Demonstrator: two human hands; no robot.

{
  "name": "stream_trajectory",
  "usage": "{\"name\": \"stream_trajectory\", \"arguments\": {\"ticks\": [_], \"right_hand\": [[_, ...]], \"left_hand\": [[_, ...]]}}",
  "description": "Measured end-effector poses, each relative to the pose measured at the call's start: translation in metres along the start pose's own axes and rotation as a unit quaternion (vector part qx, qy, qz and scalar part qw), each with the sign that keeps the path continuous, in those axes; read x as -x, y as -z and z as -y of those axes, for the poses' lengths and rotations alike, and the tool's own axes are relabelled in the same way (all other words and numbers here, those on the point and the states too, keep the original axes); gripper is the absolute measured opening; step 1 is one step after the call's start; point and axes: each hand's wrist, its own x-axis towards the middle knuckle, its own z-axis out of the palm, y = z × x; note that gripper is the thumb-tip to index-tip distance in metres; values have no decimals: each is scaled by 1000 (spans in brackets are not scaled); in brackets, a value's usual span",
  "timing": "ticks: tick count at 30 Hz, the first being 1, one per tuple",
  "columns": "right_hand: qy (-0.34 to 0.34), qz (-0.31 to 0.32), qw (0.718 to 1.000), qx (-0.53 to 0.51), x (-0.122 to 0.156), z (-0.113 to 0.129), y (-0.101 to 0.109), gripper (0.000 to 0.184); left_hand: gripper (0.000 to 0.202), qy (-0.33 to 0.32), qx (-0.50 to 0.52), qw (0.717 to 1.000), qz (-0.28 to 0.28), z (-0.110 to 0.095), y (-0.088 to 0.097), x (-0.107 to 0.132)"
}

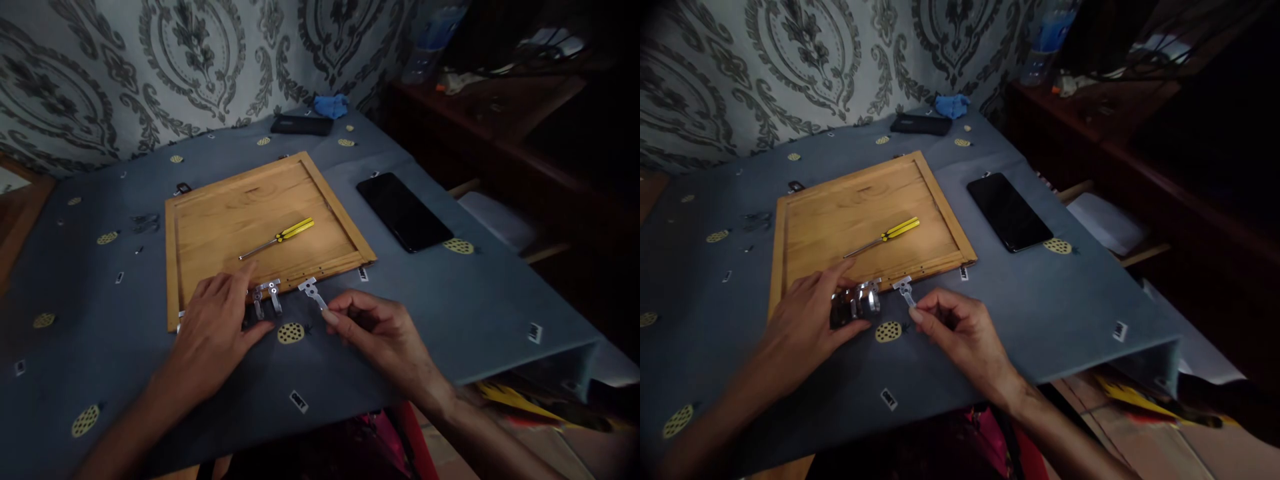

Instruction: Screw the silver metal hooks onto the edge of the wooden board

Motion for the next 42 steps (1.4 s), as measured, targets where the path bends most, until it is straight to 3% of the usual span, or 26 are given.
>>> {"name": "stream_trajectory", "arguments": {"ticks": [11,17,25,32,42], "right_hand": [[-37,-4,999,-30,0,5,-2,26],[-102,29,992,-72,-5,8,-8,21],[-152,60,977,-140,-20,10,-14,17],[-162,86,975,-125,-25,11,-17,17],[-176,106,977,-60,-28,16,-17,15]], "left_hand": [[75,-3,-15,1000,10,-2,1,0],[76,-22,-34,999,-17,0,8,2],[78,-45,34,998,-3,-13,7,-14],[69,-64,48,997,23,-20,-8,-23],[68,-69,24,997,30,-22,-9,-22]]}}
